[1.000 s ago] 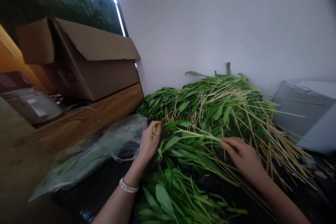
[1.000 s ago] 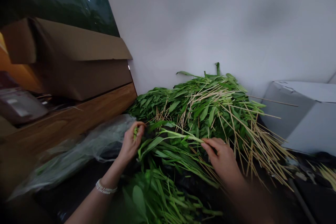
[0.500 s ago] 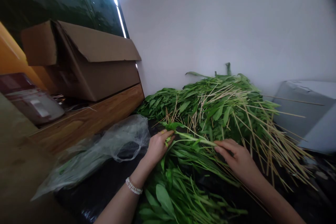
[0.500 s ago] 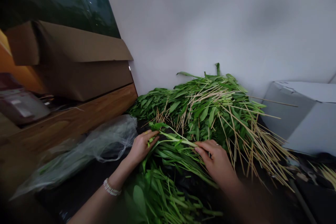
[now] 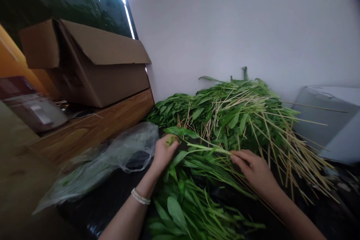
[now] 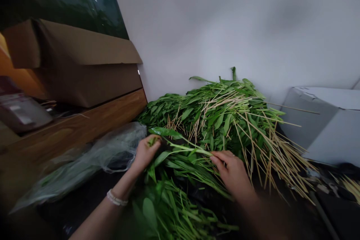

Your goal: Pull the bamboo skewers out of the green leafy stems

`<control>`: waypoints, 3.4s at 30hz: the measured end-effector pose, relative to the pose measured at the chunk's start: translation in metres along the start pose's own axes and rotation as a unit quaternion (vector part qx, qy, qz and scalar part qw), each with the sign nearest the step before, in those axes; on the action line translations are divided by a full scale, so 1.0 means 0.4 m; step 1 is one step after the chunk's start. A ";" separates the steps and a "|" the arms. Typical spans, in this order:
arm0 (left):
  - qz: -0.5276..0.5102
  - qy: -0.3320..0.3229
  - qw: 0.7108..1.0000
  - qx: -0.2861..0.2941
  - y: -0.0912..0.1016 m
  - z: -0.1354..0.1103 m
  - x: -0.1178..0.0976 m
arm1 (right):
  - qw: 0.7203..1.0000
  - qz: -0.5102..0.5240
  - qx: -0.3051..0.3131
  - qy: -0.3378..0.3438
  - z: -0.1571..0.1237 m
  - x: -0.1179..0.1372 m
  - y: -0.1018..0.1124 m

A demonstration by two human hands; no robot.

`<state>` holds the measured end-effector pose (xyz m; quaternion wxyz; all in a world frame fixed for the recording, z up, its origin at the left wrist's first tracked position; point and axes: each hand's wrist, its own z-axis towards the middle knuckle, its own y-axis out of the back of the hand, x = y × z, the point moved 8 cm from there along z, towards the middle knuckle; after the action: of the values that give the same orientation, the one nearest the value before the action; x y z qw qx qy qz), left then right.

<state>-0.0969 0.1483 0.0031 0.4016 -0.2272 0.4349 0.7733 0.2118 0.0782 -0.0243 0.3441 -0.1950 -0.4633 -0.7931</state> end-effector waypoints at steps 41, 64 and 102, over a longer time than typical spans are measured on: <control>0.011 -0.023 0.999 0.037 -0.020 -0.015 -0.037 | 0.996 -0.043 -0.003 0.077 -0.010 0.070 -0.020; 0.185 -0.289 0.926 0.161 -0.109 -0.091 -0.151 | 0.988 -0.085 -0.010 0.131 -0.028 0.106 -0.041; 0.003 -0.075 0.995 -0.060 0.057 0.004 -0.062 | 0.995 -0.064 -0.047 0.054 -0.008 0.035 -0.021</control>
<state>-0.1015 0.1324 0.0327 0.4160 -0.1910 0.3572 0.8142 0.1961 0.0729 -0.0222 0.3081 -0.1379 -0.4180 -0.8434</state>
